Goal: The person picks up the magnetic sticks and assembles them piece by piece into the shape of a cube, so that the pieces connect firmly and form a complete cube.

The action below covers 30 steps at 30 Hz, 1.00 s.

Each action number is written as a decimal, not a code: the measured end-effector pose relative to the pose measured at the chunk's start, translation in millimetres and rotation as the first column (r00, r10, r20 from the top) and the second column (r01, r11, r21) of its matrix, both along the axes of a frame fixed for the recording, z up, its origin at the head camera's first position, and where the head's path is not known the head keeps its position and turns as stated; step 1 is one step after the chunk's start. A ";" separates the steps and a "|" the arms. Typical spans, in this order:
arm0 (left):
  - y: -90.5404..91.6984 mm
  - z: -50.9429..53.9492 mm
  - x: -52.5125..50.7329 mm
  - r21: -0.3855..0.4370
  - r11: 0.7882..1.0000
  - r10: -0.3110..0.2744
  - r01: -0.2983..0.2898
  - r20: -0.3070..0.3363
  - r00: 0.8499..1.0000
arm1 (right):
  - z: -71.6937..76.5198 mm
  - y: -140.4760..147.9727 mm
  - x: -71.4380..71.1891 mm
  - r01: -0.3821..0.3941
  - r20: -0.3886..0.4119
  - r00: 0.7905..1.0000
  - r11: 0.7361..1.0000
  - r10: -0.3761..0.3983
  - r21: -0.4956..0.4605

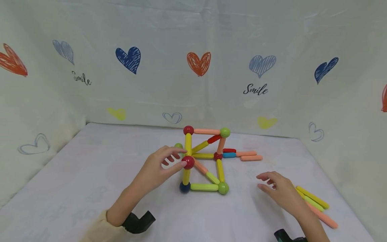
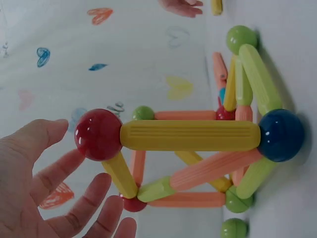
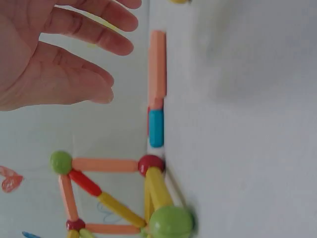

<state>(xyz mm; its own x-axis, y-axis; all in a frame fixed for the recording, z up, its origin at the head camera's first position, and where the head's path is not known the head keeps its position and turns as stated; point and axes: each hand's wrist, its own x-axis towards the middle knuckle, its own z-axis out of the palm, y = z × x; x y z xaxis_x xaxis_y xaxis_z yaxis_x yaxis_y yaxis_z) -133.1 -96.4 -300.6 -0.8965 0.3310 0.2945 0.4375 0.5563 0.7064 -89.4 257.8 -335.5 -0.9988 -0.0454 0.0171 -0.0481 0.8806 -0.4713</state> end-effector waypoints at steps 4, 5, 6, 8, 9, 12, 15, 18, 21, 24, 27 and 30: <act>2.1 -2.4 2.9 -0.023 1.000 0.013 -0.012 0.011 1.000 | -6.1 34.3 4.4 0.068 0.022 0.997 0.997 -0.069 0.041; 2.5 -2.9 3.3 -0.024 1.000 0.017 -0.017 0.012 1.000 | -8.0 41.5 5.0 0.081 0.034 0.996 0.995 -0.083 0.053; 2.9 -3.4 3.6 -0.024 1.000 0.020 -0.020 0.010 1.000 | -10.1 48.3 5.2 0.090 0.040 0.995 0.994 -0.093 0.065; 3.8 -4.2 4.2 -0.018 1.000 0.023 -0.022 0.004 1.000 | -14.3 59.7 5.4 0.106 0.055 0.992 0.991 -0.111 0.084; 4.3 -4.5 4.5 -0.015 1.000 0.023 -0.023 0.001 1.000 | -16.4 64.3 5.4 0.112 0.060 0.991 0.989 -0.117 0.093; 6.1 -5.0 5.3 -0.007 1.000 0.021 -0.021 -0.003 1.000 | -21.7 74.2 5.6 0.128 0.098 0.985 0.985 -0.140 0.120; 7.9 -5.0 5.6 0.001 1.000 0.020 -0.020 0.006 1.000 | -24.9 79.2 5.3 0.146 0.134 0.977 0.980 -0.165 0.137; 9.1 -4.6 5.4 0.008 1.000 0.021 -0.021 0.019 1.000 | -26.3 81.9 2.7 0.154 0.169 0.969 0.976 -0.180 0.154; 9.5 -4.4 4.9 0.016 1.000 0.020 -0.020 0.025 0.999 | -26.6 82.9 -0.9 0.165 0.207 0.958 0.972 -0.199 0.169; 9.3 -4.2 4.7 0.024 1.000 0.014 -0.014 0.029 0.999 | -28.0 83.4 -2.5 0.161 0.233 0.951 0.968 -0.203 0.190; 9.2 -4.1 4.5 0.031 0.999 0.010 -0.011 0.041 0.999 | -29.0 83.0 -1.9 0.148 0.230 0.953 0.965 -0.198 0.216; 8.7 -4.0 4.3 0.035 0.999 0.009 -0.011 0.058 0.998 | -28.6 82.0 -1.3 0.136 0.216 0.958 0.962 -0.189 0.238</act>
<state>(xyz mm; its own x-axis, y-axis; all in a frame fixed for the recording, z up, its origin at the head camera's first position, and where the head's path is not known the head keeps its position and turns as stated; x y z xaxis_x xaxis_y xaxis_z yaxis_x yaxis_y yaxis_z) -128.7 -87.7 -304.6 -0.9155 0.3126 0.2532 0.3899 0.5345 0.7499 -90.7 339.8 -364.0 -0.9673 0.1420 -0.2101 0.1930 0.9497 -0.2468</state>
